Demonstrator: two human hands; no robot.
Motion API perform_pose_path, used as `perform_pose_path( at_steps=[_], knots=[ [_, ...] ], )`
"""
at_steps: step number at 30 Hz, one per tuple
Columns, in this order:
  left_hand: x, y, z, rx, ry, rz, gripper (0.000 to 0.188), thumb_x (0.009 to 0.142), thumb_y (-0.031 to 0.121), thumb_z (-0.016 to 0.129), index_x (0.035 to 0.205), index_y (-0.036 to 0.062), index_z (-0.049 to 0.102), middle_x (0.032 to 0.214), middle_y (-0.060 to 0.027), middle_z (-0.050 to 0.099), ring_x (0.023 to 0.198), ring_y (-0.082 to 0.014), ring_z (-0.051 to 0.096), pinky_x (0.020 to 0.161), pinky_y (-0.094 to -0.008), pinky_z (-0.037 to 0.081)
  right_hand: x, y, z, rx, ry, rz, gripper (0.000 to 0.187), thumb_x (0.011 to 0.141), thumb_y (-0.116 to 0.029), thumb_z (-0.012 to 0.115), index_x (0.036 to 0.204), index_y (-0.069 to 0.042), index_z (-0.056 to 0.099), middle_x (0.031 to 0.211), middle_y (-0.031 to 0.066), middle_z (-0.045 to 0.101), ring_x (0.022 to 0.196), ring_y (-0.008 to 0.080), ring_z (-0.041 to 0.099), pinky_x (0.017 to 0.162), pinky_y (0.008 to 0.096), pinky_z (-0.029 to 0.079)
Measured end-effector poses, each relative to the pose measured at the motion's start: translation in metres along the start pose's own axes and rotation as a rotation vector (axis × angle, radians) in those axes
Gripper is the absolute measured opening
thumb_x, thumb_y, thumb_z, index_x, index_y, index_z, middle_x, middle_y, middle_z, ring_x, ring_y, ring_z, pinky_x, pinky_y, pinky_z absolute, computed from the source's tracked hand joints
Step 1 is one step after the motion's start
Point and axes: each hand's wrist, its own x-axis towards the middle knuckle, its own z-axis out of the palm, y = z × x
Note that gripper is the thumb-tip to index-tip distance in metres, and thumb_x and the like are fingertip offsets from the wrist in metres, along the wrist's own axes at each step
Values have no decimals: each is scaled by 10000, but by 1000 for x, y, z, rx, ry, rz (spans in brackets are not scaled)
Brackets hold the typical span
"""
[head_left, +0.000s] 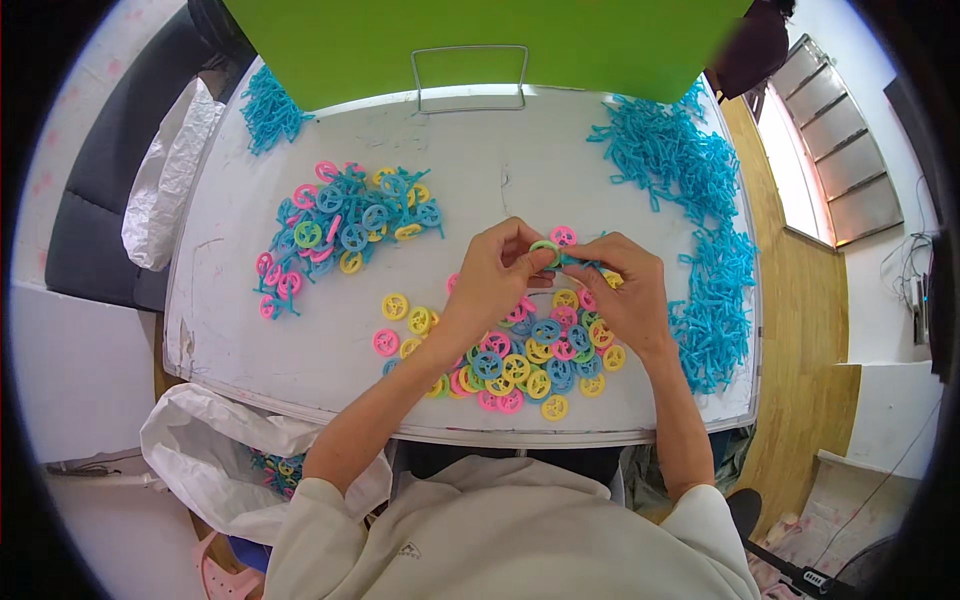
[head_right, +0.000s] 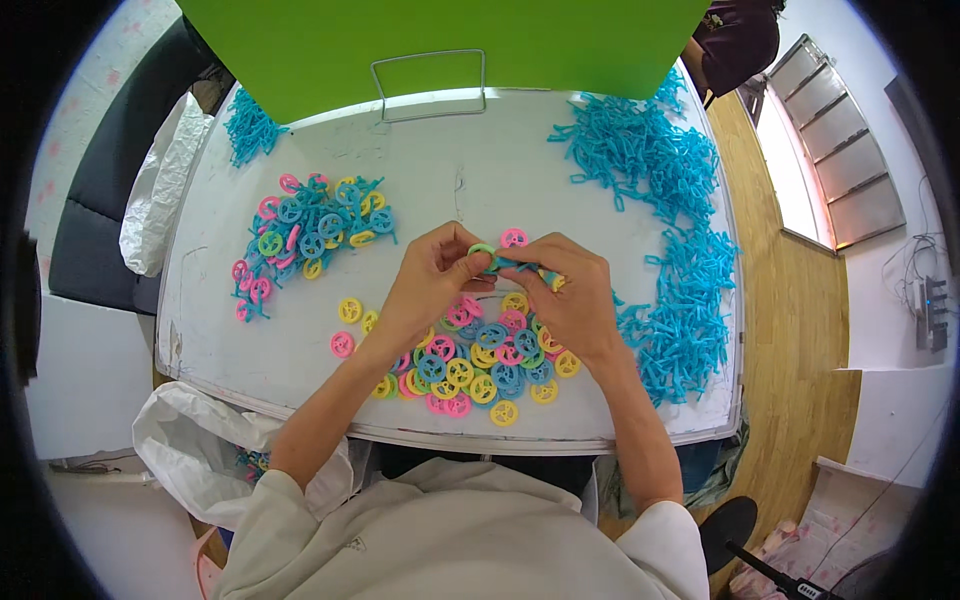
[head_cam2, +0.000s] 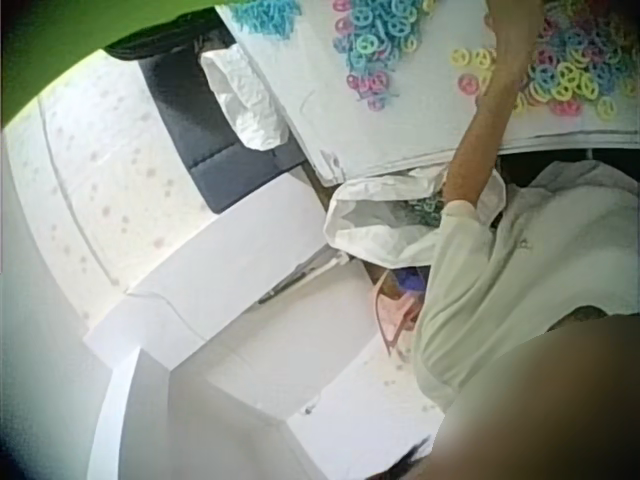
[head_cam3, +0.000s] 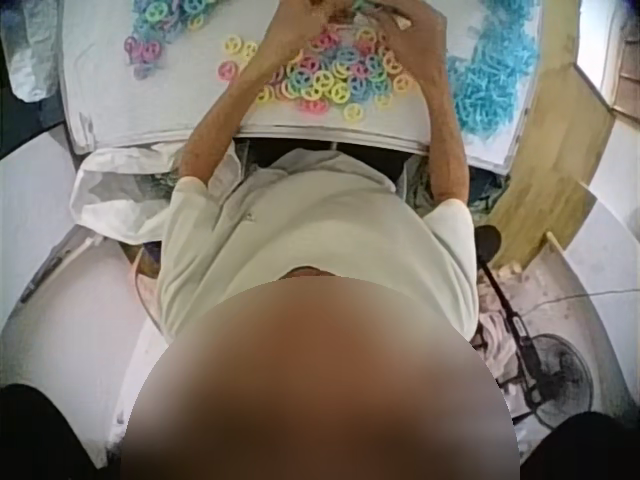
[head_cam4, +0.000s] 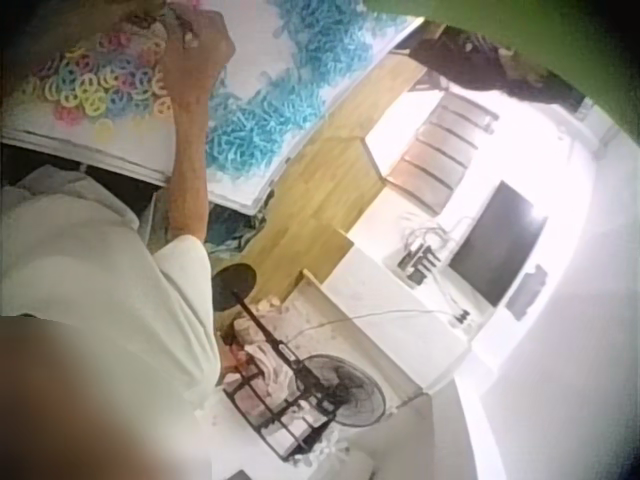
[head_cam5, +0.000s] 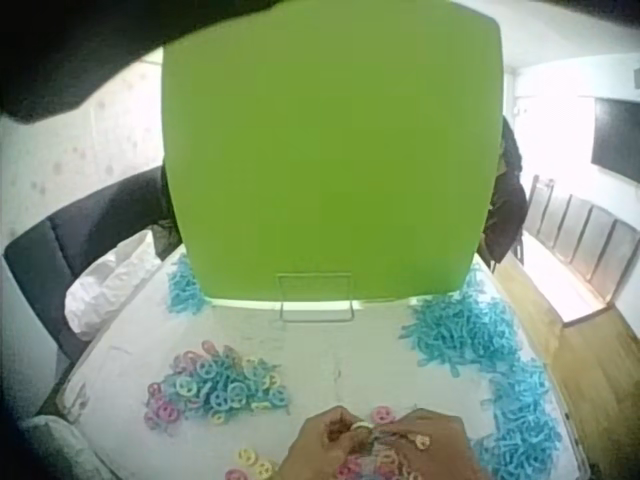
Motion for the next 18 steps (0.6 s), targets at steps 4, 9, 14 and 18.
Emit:
perform_pose_path(
  at_steps=[4, 9, 14, 18],
  knots=[
    [-4, 2, 3, 17, 10, 239, 221, 932, 84, 558, 1122, -26, 581, 971, -100, 633, 877, -148, 641, 798, -270, 563, 4, -12, 9, 365, 138, 303, 245, 836, 62, 616, 1072, 3, 641, 964, 70, 639, 798, 109, 609, 682, 225, 513],
    [-8, 12, 7, -97, 98, 189, 191, 915, 46, 563, 1069, -41, 636, 957, -99, 653, 848, -147, 649, 758, -262, 569, 2, -3, 11, 357, 81, 238, 300, 828, 64, 631, 1123, 8, 626, 1042, 64, 635, 761, 73, 588, 682, 209, 500],
    [-11, 11, 4, -13, 110, 200, 202, 906, 48, 578, 1083, -20, 648, 936, -94, 678, 827, -130, 655, 738, -238, 555, -1, -5, 12, 291, 82, 233, 322, 812, 74, 646, 1126, 4, 644, 1009, 53, 649, 772, 53, 574, 674, 183, 479],
    [-15, 8, 6, 44, 147, 219, 204, 906, 51, 579, 1083, -21, 649, 912, -92, 684, 800, -130, 660, 715, -234, 548, -1, -8, 11, 187, 89, 349, 298, 806, 11, 686, 1103, 10, 662, 871, 31, 670, 747, 36, 577, 625, 169, 456]
  ],
)
